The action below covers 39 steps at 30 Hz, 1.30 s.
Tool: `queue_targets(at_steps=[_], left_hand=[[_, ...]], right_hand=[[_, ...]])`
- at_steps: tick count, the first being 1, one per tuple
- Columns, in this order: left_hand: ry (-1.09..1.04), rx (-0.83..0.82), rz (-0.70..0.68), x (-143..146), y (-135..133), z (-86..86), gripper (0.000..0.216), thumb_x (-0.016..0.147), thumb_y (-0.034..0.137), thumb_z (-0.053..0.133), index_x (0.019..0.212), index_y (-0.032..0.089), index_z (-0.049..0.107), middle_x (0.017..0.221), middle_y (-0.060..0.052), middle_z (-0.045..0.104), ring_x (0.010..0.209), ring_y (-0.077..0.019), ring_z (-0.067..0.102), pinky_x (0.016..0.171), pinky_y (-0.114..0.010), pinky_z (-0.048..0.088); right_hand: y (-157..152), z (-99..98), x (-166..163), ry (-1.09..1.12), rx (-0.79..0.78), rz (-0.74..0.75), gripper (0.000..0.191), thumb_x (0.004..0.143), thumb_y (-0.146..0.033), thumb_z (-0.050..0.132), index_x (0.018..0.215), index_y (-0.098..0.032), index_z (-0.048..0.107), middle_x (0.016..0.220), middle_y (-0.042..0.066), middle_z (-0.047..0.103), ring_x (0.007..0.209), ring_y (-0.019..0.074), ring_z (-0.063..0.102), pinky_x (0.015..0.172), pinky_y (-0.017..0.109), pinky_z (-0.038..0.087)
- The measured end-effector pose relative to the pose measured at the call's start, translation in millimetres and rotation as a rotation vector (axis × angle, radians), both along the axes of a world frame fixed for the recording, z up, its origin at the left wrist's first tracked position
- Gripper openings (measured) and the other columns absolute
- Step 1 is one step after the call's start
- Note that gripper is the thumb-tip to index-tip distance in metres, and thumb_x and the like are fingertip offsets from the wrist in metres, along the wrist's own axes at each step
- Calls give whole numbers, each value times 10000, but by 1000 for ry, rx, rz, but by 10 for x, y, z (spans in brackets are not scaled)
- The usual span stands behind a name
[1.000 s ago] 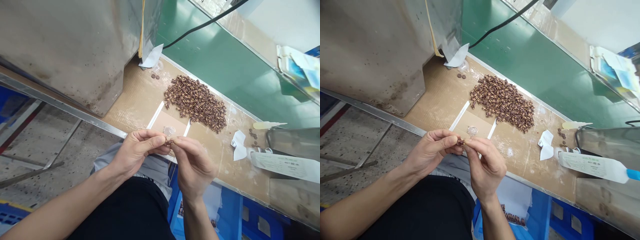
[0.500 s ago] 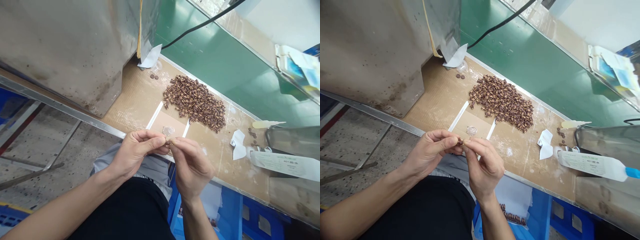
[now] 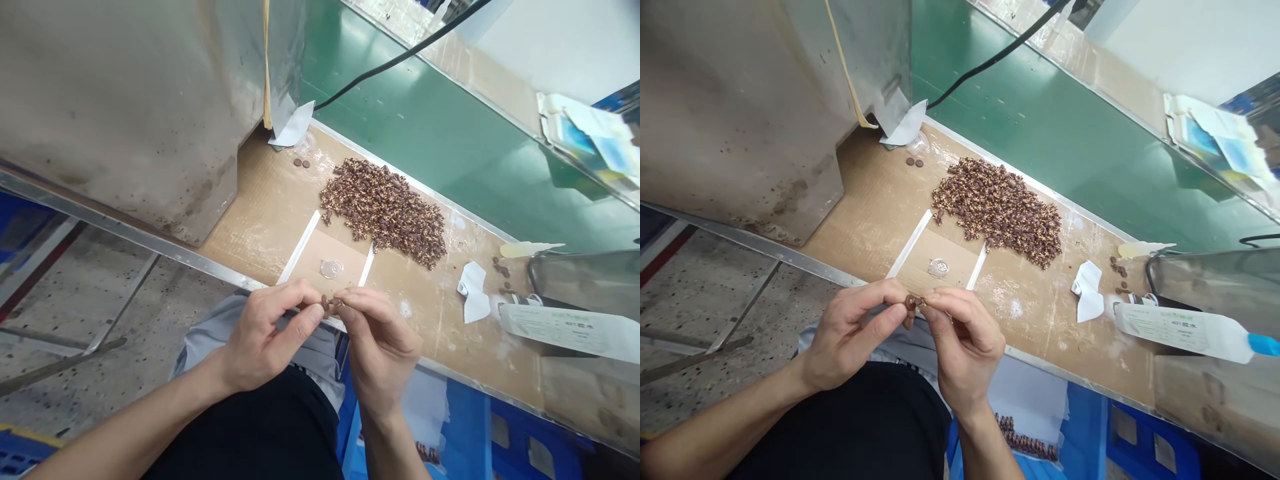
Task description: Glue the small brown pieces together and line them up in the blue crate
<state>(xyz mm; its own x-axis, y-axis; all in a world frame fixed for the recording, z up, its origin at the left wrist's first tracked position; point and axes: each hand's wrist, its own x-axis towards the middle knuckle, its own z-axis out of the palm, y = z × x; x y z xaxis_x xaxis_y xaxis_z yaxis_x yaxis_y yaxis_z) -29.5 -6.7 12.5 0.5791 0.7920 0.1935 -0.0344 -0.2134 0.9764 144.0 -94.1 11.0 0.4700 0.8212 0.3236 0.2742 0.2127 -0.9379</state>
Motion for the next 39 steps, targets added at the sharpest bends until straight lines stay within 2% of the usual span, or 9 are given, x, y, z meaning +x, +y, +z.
queue_targets(at_steps=[6,11,17,25,30,34,36,39], left_hand=[[-17,111,-47,36,19,3,200,1203,200,618,1062,202,761,906,-10,764,795,-145,723,755,-269,554],[-29,201,-87,25,29,34,161,1200,161,610,1138,207,752,942,-35,787,831,-172,746,787,-284,564],[-22,279,-96,44,69,88,152,1172,110,626,1156,213,736,942,-34,804,813,-171,743,784,-280,557],[-45,535,-115,34,255,-7,201,1107,86,657,1210,243,729,959,-57,822,797,-211,764,779,-331,602],[-74,515,-129,34,292,-53,230,1105,116,664,1254,262,762,944,-54,825,786,-211,768,756,-333,636],[-96,472,-148,61,277,-77,269,1083,102,695,1285,257,780,961,-61,842,799,-216,802,770,-333,660],[-111,438,-161,79,269,-89,299,1088,108,691,1319,267,795,962,-66,850,799,-225,811,780,-348,669],[-138,376,-181,108,259,-110,326,1109,138,679,1360,296,813,951,-73,859,790,-244,814,780,-378,680]], right_hand=[[-57,-52,46,-56,44,-20,229,1072,-79,866,1151,-287,916,1095,40,895,1019,222,866,875,376,749],[-43,-46,49,-154,152,0,323,1061,-14,822,1222,-284,892,1116,37,909,995,223,889,848,372,760],[-6,-19,49,-215,221,-20,353,1056,22,800,1217,-280,885,1115,37,915,946,217,896,781,358,757],[-1,92,148,-302,265,40,301,1089,-34,810,1260,-268,891,1142,55,922,927,233,906,771,396,794],[-25,132,153,-414,312,38,371,1097,-30,811,1396,-243,867,1214,79,924,975,263,921,737,411,812],[-86,128,198,-509,340,51,384,1068,11,814,1412,-154,859,1253,122,921,1016,280,921,767,422,825],[-151,107,242,-567,309,67,433,1068,2,810,1459,-181,846,1313,113,914,1048,293,923,801,447,833],[-258,50,303,-629,235,79,489,1098,-45,788,1521,-288,820,1369,62,906,1094,303,923,856,491,838]])
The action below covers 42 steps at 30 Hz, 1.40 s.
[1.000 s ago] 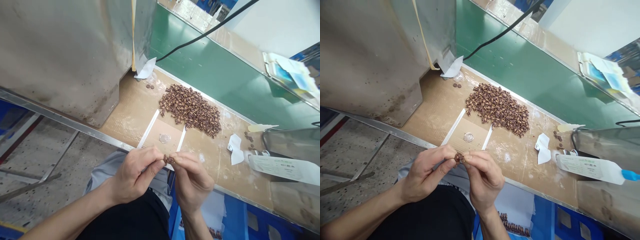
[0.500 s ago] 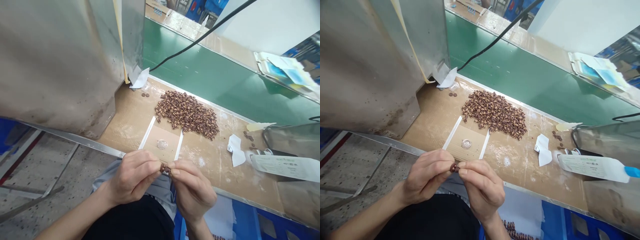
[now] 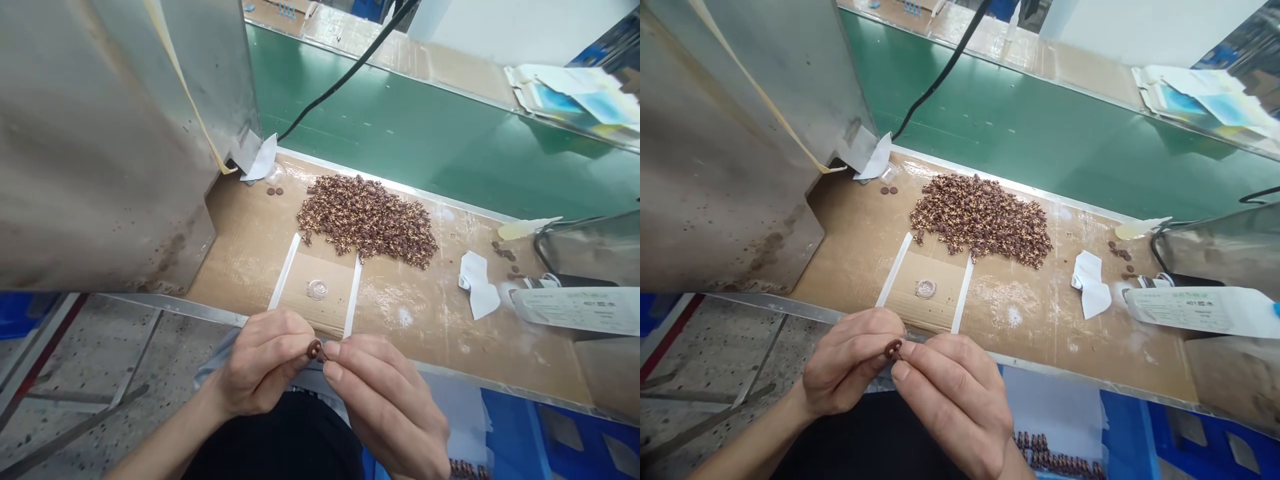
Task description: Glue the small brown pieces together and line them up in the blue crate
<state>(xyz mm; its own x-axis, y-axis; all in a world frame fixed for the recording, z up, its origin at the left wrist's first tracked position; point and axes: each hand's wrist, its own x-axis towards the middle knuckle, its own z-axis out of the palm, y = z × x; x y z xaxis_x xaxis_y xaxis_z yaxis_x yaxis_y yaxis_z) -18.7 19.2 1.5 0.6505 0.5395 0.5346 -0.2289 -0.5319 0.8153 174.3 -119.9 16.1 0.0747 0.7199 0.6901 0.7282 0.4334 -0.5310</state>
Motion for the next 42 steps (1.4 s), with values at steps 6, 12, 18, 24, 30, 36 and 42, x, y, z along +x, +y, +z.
queue_targets(at_steps=[6,12,18,24,30,36,42], left_hand=[[-6,5,-24,30,-3,-51,366,1115,134,672,1409,309,802,949,-68,856,798,-244,812,785,-387,691],[23,-148,-32,50,-81,-76,210,1167,246,684,1319,262,828,947,-77,855,828,-243,829,804,-367,668],[11,-269,-85,161,-200,-52,128,1184,251,703,1205,261,829,943,-68,858,829,-213,828,793,-317,656],[44,-324,-85,214,-247,-85,162,1195,262,680,1120,238,822,932,-72,844,820,-202,809,804,-302,644],[112,-362,-104,202,-293,-141,158,1169,261,716,1201,251,871,905,-49,849,825,-202,817,806,-298,639],[159,-369,-92,205,-327,-233,172,1138,175,713,1204,248,854,930,-36,843,837,-185,816,808,-281,645],[294,-83,-40,172,-195,-336,285,1066,64,712,1253,245,831,1002,-15,878,938,-180,872,893,-248,689]], right_hand=[[-41,-46,14,-5,14,2,464,1090,-46,806,1503,-257,824,1377,83,903,1112,304,921,887,495,839],[-35,151,21,-130,-44,-11,265,1115,-77,800,1343,-186,877,1335,83,915,1133,265,912,962,428,838],[-148,158,57,-172,-14,-101,269,1067,-81,878,1283,-242,899,1178,4,931,1063,211,898,1003,347,823],[-212,65,57,-163,-56,-88,299,1093,-68,828,1310,-261,895,1264,10,921,1110,224,895,965,350,817],[-213,-217,508,-71,-32,-377,489,1049,32,804,1414,-287,871,1259,49,904,1101,260,869,932,444,757],[-269,-644,1047,-157,-174,-564,251,1122,-59,782,1247,-250,886,1177,66,899,1045,235,833,944,408,679],[-360,-686,1091,-22,-194,-565,353,1136,-75,782,1409,-292,829,1236,65,887,1113,234,839,1007,427,695]])
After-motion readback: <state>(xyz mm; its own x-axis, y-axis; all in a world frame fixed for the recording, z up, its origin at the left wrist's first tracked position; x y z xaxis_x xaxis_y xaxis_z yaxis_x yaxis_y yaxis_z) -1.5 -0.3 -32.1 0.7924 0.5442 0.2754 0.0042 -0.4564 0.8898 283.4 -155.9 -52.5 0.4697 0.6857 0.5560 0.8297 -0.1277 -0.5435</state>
